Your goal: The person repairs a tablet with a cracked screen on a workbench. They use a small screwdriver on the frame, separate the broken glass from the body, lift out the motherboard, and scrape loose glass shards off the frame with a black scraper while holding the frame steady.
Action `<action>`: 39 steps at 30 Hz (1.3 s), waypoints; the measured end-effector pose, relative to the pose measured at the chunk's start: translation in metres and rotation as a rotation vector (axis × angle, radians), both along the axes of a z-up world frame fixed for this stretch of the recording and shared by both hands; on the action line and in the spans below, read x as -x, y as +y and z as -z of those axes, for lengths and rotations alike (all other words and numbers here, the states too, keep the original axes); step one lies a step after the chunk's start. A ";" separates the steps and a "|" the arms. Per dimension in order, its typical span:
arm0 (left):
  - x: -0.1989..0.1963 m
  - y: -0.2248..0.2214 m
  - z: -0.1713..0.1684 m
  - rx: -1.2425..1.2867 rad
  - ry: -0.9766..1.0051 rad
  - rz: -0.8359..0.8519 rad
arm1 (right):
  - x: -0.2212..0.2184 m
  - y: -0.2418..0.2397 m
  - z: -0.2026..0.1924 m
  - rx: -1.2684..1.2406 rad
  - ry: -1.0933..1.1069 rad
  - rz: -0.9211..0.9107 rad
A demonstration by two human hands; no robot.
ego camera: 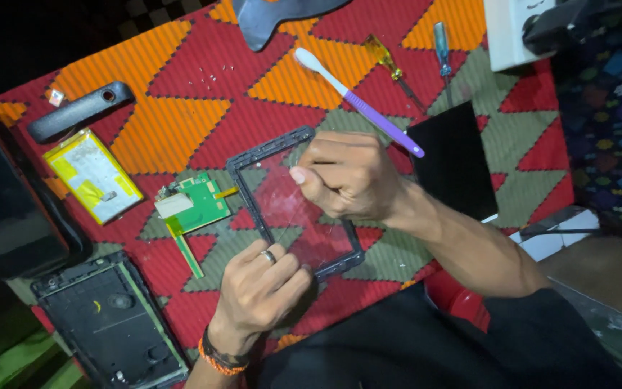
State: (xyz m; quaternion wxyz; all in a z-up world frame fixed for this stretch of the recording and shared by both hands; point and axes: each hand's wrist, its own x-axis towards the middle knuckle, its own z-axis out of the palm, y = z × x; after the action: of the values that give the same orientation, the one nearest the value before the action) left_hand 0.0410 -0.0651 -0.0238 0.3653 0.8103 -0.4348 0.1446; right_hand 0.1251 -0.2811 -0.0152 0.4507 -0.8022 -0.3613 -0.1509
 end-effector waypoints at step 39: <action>0.012 -0.002 -0.025 -0.080 -0.028 -0.214 | -0.006 -0.016 0.011 0.435 -0.144 -0.039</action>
State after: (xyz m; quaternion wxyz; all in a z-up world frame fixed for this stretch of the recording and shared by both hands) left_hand 0.0292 -0.0667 0.0007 0.3091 0.8640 -0.3561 0.1766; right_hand 0.1308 -0.2970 -0.0258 0.2432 -0.8606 -0.4318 -0.1175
